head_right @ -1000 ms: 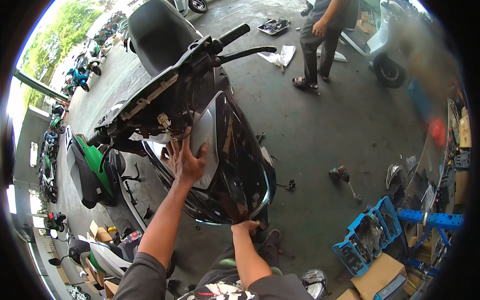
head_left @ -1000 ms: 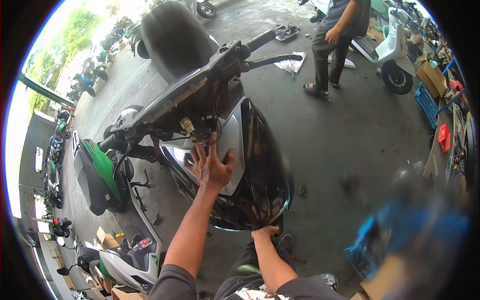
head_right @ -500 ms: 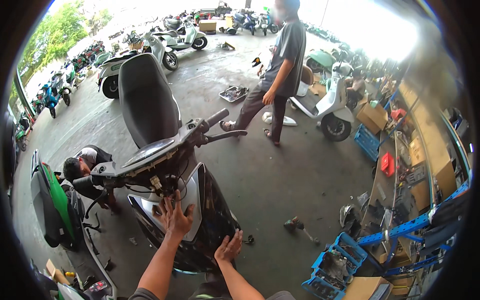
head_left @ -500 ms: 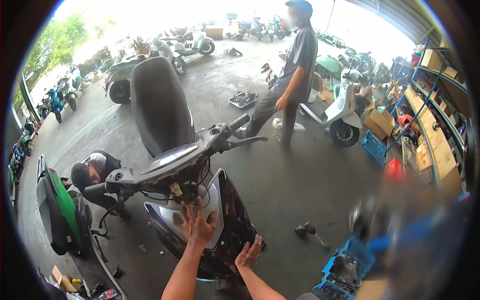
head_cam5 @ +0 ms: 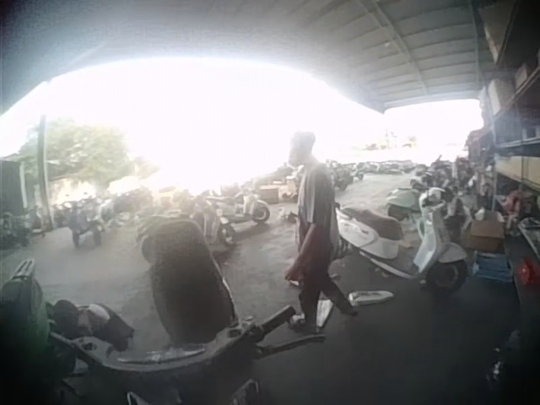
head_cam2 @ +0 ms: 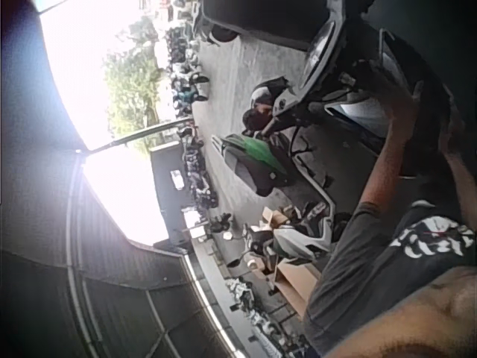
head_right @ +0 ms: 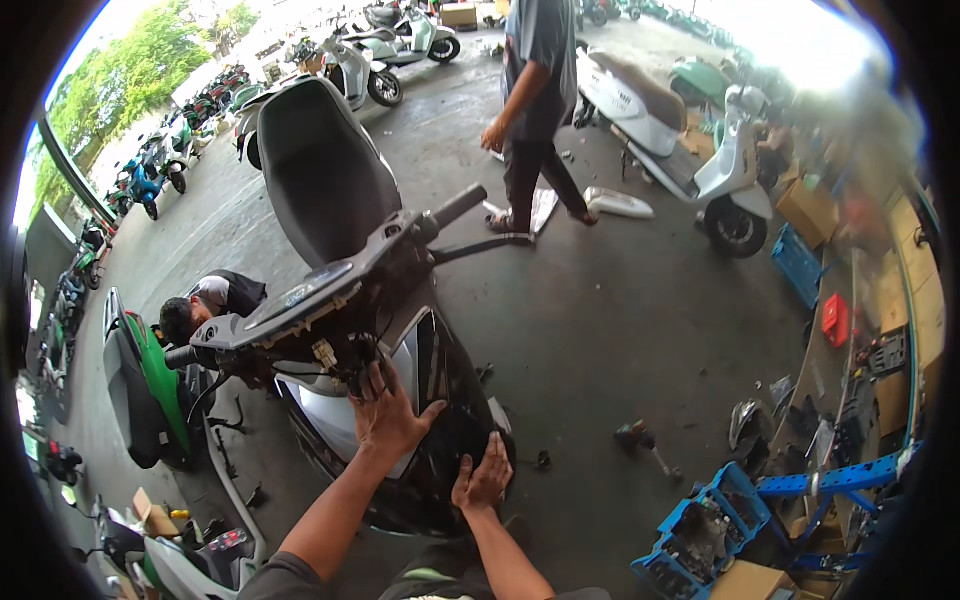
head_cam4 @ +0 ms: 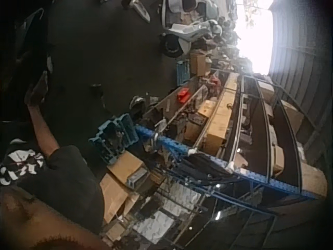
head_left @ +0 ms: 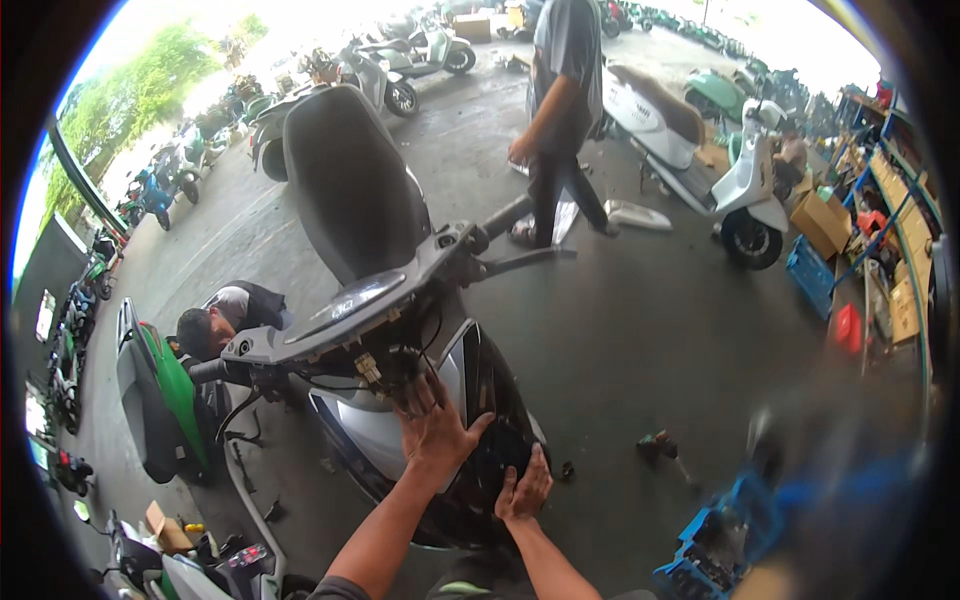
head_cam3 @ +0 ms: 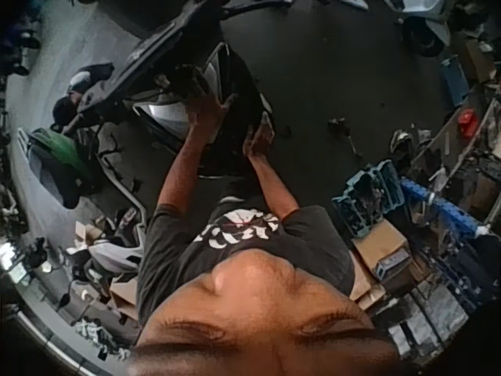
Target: The person attaches a plastic fairing and a license plate bracket to the front of a scooter. The person aligns the fairing by hand, fits the bracket, and then tightens a fastener using a power drill.
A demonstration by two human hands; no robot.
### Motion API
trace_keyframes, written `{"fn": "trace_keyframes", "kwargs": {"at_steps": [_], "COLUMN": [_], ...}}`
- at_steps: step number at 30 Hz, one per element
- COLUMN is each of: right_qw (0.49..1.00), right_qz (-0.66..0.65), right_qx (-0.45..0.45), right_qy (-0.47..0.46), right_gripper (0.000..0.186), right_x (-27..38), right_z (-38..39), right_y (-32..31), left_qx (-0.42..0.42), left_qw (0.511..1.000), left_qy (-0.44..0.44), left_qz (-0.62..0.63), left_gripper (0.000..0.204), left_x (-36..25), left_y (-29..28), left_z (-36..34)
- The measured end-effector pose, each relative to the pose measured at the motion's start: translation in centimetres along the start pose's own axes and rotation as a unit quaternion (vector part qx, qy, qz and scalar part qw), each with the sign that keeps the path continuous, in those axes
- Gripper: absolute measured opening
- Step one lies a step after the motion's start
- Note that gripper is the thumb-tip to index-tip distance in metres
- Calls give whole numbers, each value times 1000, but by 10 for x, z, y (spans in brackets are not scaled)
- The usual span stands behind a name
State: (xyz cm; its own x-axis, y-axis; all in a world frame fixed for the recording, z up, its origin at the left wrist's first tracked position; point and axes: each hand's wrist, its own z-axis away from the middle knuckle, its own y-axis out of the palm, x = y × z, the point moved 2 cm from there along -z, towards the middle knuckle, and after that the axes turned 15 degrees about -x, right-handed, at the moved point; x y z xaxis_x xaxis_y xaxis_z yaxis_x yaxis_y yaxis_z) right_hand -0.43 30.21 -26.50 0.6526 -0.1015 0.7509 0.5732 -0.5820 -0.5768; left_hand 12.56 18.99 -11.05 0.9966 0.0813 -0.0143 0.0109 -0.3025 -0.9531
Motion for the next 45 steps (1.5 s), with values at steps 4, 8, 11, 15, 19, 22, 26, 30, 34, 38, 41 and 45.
{"fn": "trace_keyframes", "kwargs": {"at_steps": [4, 8, 11, 15, 19, 22, 26, 30, 34, 38, 41, 45], "right_qw": [1000, 998, 989, 982, 986, 985, 978, 964, 957, 969, 953, 964], "right_qz": [3, -53, -136, -169, -146, -151, -167, -214, -219, -191, -198, -199], "right_qx": [-10, -20, -35, -46, -36, -48, -77, -91, -80, -28, -48, -72], "right_qy": [2, -13, -52, -65, -67, -63, -97, -129, -171, -152, -226, -163], "right_gripper": [64, 63, 58, 52, 50, 48, 43, 36, 34, 29, 29, 29], "right_x": [-1, -8, -22, -45, -45, -46, -56, -75, -84, -35, -50, -54], "right_z": [-6, -1, 4, 5, 5, 5, 15, 49, 66, -20, -8, 12], "right_y": [-1, -6, -9, -15, -13, -10, -18, -54, -73, -17, -10, -40], "left_qx": [18, -19, -21, -26, -32, -45, -62, -72, -72, -88, -66, -76], "left_qw": [1000, 998, 997, 996, 995, 995, 994, 994, 995, 994, 996, 992], "left_qy": [-3, 13, 5, 14, 13, 15, 33, 26, 26, 40, 29, 34], "left_qz": [-5, -64, -69, -83, -94, -83, -82, -79, -68, -59, -57, -96], "left_gripper": [114, 111, 112, 112, 109, 104, 101, 100, 98, 96, 94, 93], "left_x": [-9, -11, -10, -17, -14, -14, -14, -4, -9, -2, -17, -6], "left_y": [0, 2, 4, 2, 5, 10, 16, 9, 11, 12, 19, 14], "left_z": [-8, -4, -6, -11, -12, -14, -17, -14, -12, -19, -20, -19]}}
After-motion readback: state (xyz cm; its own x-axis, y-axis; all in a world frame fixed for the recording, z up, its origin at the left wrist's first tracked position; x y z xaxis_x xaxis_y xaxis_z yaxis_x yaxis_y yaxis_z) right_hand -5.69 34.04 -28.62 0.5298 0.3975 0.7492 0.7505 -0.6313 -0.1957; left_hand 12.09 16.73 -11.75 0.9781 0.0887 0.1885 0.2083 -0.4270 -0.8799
